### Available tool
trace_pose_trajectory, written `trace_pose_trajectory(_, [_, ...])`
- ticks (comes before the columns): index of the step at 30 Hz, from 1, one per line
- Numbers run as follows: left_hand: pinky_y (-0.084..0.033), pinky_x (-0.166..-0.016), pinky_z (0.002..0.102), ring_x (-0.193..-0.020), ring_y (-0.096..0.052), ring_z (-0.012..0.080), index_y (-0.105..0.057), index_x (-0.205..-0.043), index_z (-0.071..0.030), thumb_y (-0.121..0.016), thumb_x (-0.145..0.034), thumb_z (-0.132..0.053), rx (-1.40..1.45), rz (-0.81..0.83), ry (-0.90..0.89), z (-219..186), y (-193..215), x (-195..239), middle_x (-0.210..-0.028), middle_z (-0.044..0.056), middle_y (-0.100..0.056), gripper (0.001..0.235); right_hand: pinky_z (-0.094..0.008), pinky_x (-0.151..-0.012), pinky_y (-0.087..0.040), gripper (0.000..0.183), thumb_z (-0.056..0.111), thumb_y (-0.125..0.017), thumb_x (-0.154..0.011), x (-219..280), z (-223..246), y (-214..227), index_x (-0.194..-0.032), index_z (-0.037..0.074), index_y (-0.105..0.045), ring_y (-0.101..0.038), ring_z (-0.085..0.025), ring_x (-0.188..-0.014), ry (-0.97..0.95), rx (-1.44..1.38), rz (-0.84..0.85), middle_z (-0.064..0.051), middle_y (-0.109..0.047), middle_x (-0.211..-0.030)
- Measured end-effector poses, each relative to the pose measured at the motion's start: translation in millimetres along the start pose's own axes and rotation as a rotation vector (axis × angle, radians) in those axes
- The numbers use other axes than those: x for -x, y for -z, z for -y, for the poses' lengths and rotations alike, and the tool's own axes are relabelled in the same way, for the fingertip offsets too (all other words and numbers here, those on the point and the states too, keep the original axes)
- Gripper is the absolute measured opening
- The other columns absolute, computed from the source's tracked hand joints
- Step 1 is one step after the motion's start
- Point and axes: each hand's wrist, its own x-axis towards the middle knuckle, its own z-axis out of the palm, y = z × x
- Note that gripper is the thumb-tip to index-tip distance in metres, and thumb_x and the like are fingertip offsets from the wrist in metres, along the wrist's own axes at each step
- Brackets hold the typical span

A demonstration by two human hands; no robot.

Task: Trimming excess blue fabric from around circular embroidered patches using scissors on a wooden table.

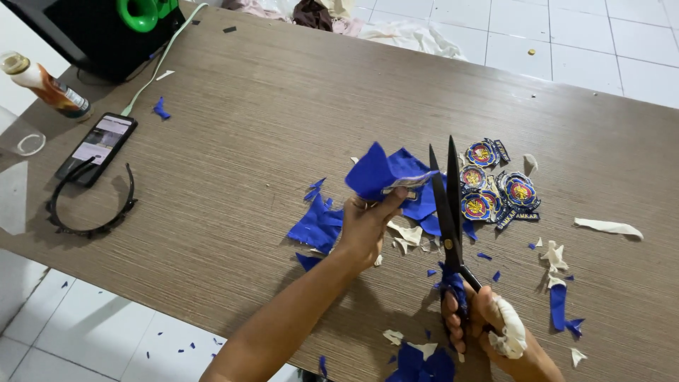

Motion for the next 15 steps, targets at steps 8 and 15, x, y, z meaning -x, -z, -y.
trace_pose_trajectory(8, [-0.065, -0.090, 0.038, -0.103, -0.072, 0.0254, -0.071, -0.114, 0.000, -0.079, -0.079, 0.000, 0.076, -0.100, 0.079, -16.0, -16.0, 10.7, -0.106, 0.011, -0.074, 0.036, -0.042, -0.062, -0.053, 0.071, 0.067, -0.059, -0.081, 5.3, -5.0, 12.2, -0.112, 0.003, -0.057, -0.057, -0.024, -0.075, -0.100, -0.073, -0.016, -0.013, -0.059, -0.095])
trace_pose_trajectory(15, [-0.064, -0.096, 0.043, -0.108, -0.073, 0.0326, -0.073, -0.103, 0.005, -0.079, -0.079, -0.001, 0.080, -0.065, 0.118, -1.5, -6.8, 0.8, -0.111, 0.020, -0.076, 0.026, -0.039, -0.054, -0.045, 0.068, 0.052, -0.067, -0.075, 21.2, 15.7, 1.8, -0.099, -0.012, -0.071, -0.053, -0.028, -0.058, -0.120, 0.269, -0.253, -0.021, -0.057, -0.072])
